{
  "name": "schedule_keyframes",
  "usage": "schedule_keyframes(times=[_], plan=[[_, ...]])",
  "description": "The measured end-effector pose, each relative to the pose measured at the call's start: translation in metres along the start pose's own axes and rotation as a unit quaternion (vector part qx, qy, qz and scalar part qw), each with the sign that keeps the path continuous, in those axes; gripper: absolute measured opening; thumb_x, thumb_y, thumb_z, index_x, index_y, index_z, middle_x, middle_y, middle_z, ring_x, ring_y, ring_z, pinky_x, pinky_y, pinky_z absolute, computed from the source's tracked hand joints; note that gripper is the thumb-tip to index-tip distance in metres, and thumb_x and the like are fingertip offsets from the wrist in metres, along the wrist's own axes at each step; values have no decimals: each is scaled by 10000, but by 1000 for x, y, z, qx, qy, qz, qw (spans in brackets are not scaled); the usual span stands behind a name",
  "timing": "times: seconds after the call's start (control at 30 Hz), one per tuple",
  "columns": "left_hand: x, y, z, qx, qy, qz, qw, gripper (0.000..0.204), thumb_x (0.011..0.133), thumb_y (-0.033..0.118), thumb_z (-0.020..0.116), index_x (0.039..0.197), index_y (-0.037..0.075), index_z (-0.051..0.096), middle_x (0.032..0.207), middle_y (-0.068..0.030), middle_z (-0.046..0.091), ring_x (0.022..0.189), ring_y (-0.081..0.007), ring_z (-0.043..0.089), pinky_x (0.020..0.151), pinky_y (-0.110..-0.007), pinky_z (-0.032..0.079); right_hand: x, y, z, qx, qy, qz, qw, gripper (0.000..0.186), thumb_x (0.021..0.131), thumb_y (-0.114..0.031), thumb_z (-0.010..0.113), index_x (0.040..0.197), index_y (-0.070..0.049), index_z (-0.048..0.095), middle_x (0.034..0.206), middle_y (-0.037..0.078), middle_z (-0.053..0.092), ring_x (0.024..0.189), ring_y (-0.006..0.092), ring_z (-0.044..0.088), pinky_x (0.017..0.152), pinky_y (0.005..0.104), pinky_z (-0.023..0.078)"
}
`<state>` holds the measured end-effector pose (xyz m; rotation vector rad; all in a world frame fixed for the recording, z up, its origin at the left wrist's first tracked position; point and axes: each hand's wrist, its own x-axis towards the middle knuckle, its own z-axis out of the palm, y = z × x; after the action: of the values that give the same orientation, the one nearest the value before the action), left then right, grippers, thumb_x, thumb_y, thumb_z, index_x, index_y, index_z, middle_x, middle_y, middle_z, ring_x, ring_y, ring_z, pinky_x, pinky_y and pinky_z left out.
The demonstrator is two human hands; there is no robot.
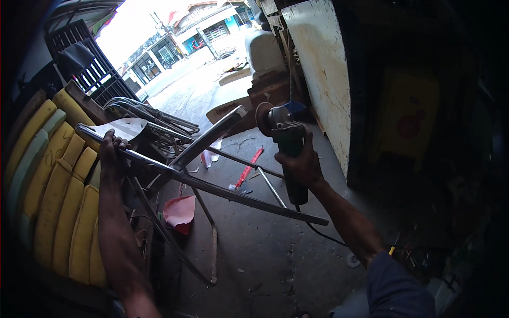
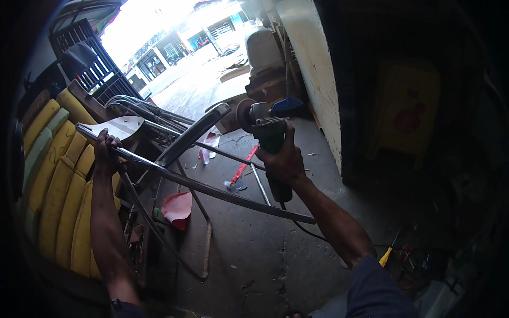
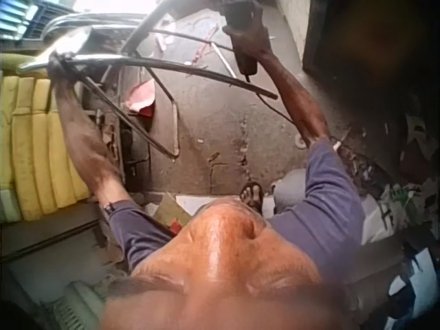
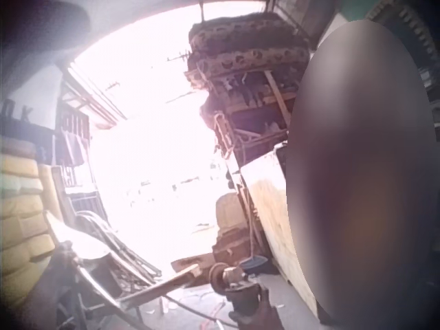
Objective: The person uses an angle grinder to grind down the metal frame of a folding chair, moving the tool along the bars and joints while holding the chair frame with the other hand.
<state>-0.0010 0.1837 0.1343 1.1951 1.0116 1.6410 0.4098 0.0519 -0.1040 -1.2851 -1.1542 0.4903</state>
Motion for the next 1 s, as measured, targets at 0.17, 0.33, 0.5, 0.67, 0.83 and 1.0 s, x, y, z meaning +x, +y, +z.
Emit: schedule_keyframes(times=[0.17,0.33,0.5,0.67,0.83,1.0], plan=[[3,7,-10,24,0,1,1000,300,1047,242,538,789,168,406,583,72,375,513,-57,448,590,-239,459,2,-8,10,95,-64,-34,993,935,764,-268,805,1458,-173,186,1128,231,677,965,432,720,875,509,590],[18,2,-22,29,-19,-1,999,291,1022,259,571,792,174,415,601,76,379,529,-63,449,609,-239,441,18,-2,19,130,-69,-24,989,921,752,-234,784,1458,-162,196,1118,237,673,988,416,717,892,498,589],[13,4,-24,38,-23,9,999,278,1048,255,538,813,175,415,594,79,380,516,-47,444,581,-221,474,43,24,30,115,-91,56,988,935,751,-253,792,1471,-142,206,1129,225,669,984,395,717,907,470,582],[14,5,-23,15,-47,-7,999,278,1053,259,532,819,174,407,583,87,365,503,-44,438,562,-223,498,46,56,44,154,-90,20,984,950,751,-261,804,1479,-132,208,1117,213,674,1007,383,711,912,460,578],[10,2,-22,18,-21,-8,1000,286,1055,252,520,804,176,405,577,77,358,493,-51,426,568,-233,494,26,22,20,177,-104,-30,978,961,748,-244,807,1480,-154,191,1100,217,680,973,398,717,895,489,582],[8,8,-22,34,-45,-8,998,303,1052,254,515,784,176,398,578,76,351,506,-56,429,621,-234,473,28,-28,-14,36,-148,-63,986,967,757,-234,823,1492,-168,199,1186,219,653,1052,370,706,939,463,576]])
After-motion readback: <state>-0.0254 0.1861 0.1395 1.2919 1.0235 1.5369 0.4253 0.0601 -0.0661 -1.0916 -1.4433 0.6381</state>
